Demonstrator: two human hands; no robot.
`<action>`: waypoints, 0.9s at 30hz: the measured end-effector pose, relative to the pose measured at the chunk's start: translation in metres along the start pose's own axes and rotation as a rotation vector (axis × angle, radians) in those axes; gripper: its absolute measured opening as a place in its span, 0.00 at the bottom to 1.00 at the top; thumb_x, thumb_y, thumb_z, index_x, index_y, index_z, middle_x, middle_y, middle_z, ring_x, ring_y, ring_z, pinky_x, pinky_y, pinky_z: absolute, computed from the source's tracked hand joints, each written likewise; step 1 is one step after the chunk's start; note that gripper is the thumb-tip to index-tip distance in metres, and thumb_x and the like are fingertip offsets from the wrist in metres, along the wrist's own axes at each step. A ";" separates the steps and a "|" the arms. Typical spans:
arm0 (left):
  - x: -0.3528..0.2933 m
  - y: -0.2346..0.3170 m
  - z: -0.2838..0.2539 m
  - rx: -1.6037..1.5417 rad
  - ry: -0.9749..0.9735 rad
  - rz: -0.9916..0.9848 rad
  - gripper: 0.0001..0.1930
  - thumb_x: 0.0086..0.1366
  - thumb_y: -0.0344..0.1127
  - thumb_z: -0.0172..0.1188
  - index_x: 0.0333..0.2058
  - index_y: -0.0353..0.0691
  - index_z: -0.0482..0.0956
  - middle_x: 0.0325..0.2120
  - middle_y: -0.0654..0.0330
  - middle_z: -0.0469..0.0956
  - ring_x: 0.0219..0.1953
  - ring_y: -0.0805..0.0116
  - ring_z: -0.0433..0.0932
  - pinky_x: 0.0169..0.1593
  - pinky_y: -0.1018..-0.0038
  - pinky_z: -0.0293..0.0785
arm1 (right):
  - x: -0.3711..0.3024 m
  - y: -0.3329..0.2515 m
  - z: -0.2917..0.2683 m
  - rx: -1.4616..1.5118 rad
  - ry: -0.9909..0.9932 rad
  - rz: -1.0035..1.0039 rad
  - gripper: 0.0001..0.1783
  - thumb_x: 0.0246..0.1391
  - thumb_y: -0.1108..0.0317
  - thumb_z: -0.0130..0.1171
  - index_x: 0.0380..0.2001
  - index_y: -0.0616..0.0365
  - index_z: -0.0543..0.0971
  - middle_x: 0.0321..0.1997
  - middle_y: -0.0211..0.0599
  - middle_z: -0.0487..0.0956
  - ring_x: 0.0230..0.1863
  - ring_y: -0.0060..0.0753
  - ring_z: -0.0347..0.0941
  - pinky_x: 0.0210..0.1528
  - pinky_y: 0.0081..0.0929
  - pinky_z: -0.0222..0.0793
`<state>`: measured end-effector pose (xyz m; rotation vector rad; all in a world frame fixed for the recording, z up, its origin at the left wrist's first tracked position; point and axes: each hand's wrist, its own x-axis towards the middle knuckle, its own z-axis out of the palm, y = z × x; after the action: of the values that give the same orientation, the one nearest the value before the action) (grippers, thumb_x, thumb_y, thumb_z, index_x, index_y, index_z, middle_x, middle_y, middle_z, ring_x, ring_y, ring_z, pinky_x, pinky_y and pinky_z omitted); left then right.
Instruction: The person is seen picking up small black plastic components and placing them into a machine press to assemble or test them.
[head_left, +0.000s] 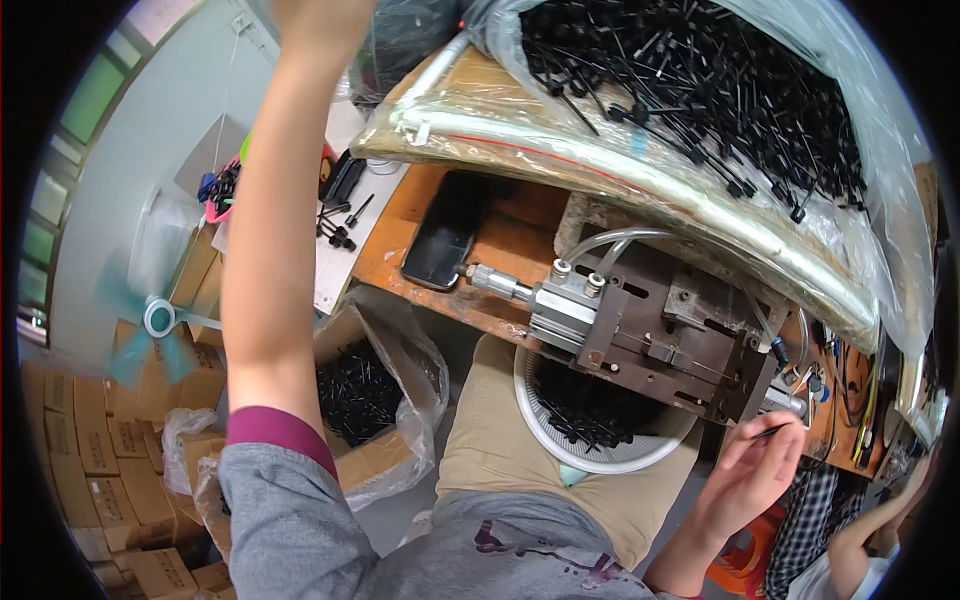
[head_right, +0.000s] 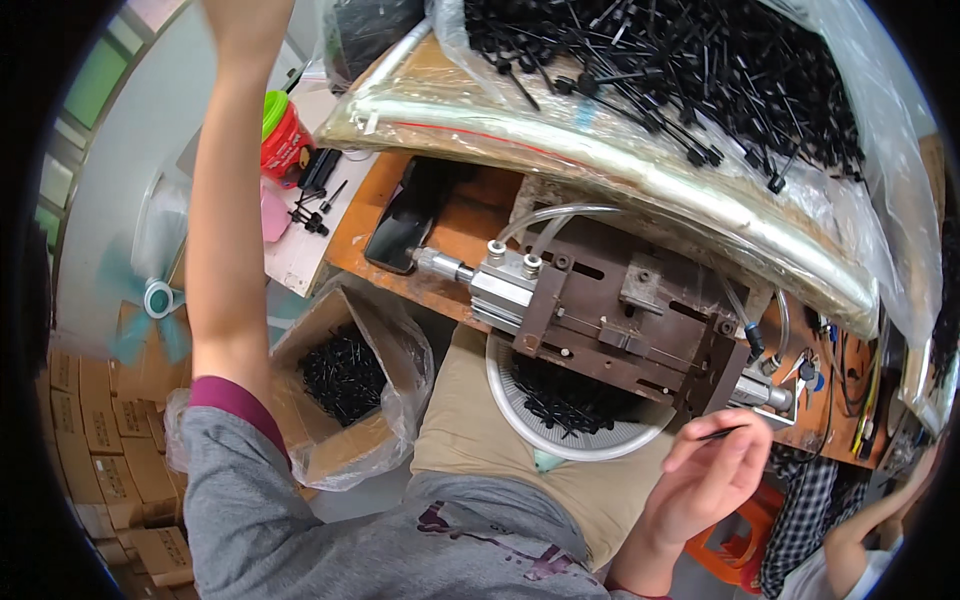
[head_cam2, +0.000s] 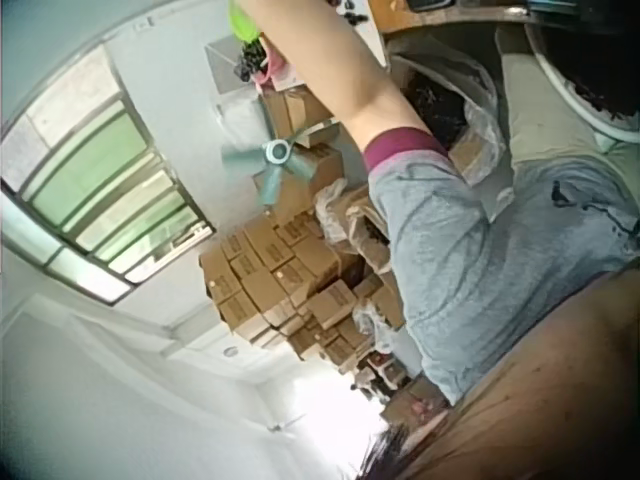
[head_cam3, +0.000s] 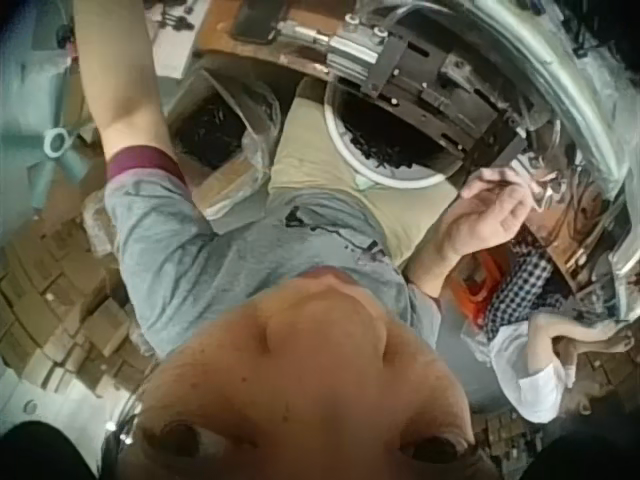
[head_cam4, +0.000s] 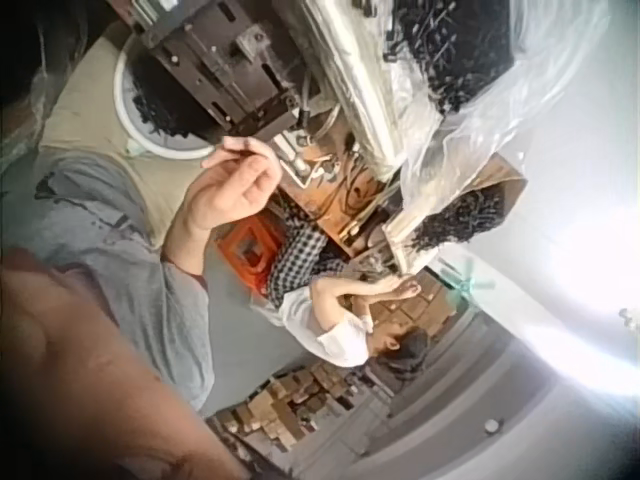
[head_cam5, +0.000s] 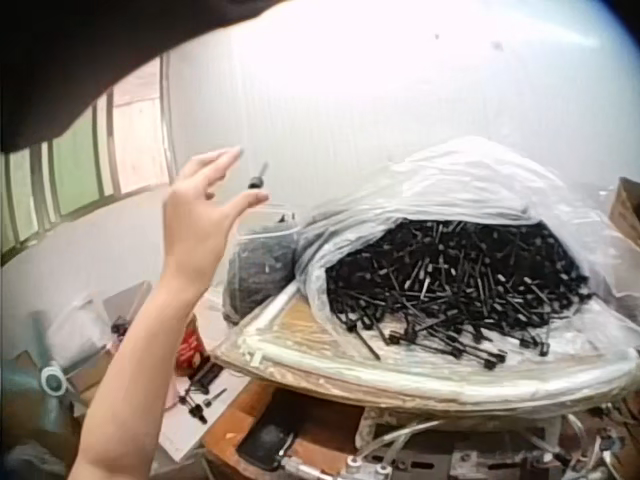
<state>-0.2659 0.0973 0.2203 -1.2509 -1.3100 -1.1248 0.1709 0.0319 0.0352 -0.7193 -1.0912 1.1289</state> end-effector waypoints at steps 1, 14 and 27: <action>0.022 -0.006 0.000 0.055 0.032 -0.036 0.16 0.60 0.31 0.64 0.46 0.33 0.77 0.42 0.54 0.78 0.43 0.66 0.79 0.43 0.71 0.76 | -0.004 0.001 0.000 0.006 -0.063 0.019 0.14 0.70 0.63 0.44 0.39 0.66 0.70 0.29 0.41 0.73 0.13 0.18 0.59 0.16 0.12 0.53; -0.117 0.011 -0.125 -0.129 -0.219 -0.445 0.09 0.63 0.31 0.62 0.41 0.38 0.83 0.33 0.63 0.83 0.32 0.78 0.77 0.41 0.79 0.73 | -0.017 0.011 -0.024 -0.155 0.068 0.129 0.14 0.63 0.74 0.51 0.50 0.67 0.73 0.38 0.44 0.79 0.22 0.22 0.73 0.26 0.13 0.69; -0.265 -0.067 -0.174 0.246 -0.493 -0.850 0.16 0.53 0.36 0.72 0.42 0.39 0.85 0.37 0.57 0.82 0.33 0.71 0.81 0.40 0.75 0.76 | -0.020 0.017 -0.019 -0.112 -0.122 0.225 0.09 0.63 0.73 0.53 0.45 0.63 0.72 0.36 0.45 0.80 0.21 0.24 0.73 0.24 0.14 0.68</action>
<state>-0.3240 -0.1062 -0.0251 -0.8027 -2.4112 -1.1829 0.1816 0.0196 0.0077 -0.8873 -1.2063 1.3241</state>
